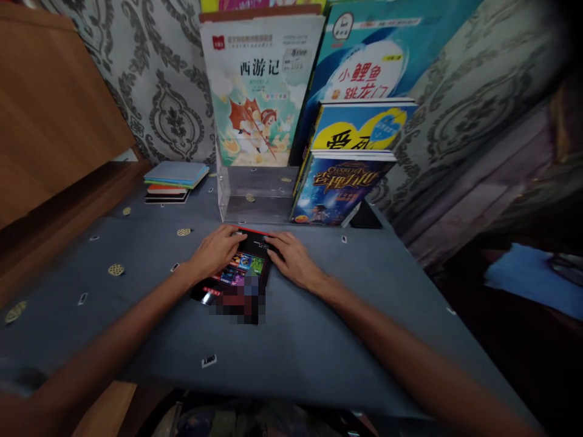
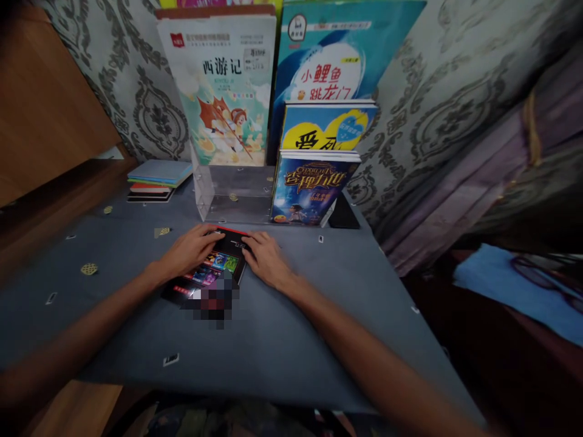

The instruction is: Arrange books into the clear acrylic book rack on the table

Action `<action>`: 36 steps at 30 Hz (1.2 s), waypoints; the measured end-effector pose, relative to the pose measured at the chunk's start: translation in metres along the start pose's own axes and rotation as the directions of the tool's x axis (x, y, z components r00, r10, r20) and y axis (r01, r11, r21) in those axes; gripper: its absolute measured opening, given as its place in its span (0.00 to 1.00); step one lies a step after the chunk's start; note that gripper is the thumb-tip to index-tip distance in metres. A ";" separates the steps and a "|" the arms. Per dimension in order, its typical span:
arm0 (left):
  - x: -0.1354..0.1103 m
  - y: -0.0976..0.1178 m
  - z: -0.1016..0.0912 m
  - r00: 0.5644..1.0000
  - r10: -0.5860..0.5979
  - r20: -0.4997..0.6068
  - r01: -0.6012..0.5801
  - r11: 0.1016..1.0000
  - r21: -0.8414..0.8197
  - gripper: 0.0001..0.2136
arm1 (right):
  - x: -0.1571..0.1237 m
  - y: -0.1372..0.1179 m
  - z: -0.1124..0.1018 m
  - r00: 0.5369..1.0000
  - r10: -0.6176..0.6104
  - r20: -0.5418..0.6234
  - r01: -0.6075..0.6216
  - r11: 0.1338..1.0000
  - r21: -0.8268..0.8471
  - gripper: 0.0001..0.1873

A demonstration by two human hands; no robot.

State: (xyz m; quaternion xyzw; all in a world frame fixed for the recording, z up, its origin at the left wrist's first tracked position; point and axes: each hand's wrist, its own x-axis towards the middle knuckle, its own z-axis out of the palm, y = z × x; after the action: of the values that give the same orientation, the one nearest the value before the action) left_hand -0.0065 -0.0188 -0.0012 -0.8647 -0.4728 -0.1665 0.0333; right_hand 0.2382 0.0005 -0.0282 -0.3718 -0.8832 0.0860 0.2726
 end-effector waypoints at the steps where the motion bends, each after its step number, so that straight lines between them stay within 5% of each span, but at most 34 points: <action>1: -0.004 0.004 -0.001 1.000 0.026 0.002 -0.026 0.999 -0.018 0.16 | 0.000 -0.001 0.000 1.000 0.001 0.002 -0.001 1.000 -0.012 0.18; 10: -0.044 0.069 -0.040 0.941 0.273 0.202 -0.243 0.956 -0.161 0.15 | -0.001 -0.001 0.001 1.000 -0.009 -0.010 0.009 0.999 -0.042 0.18; 14: -0.050 0.077 -0.050 0.913 0.278 0.297 -0.244 0.958 -0.149 0.26 | 0.000 -0.001 0.003 1.000 0.001 -0.012 -0.002 0.999 -0.050 0.18; 36: -0.051 0.090 -0.016 0.960 0.154 0.236 -0.195 0.968 0.160 0.26 | -0.004 -0.008 -0.001 0.998 0.006 0.063 -0.005 1.000 -0.016 0.20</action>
State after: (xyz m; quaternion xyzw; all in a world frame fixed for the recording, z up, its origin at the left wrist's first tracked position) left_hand 0.0383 -0.1127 0.0070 -0.9095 -0.4085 -0.0217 0.0739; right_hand 0.2362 -0.0080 -0.0268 -0.3735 -0.8911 0.0913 0.2412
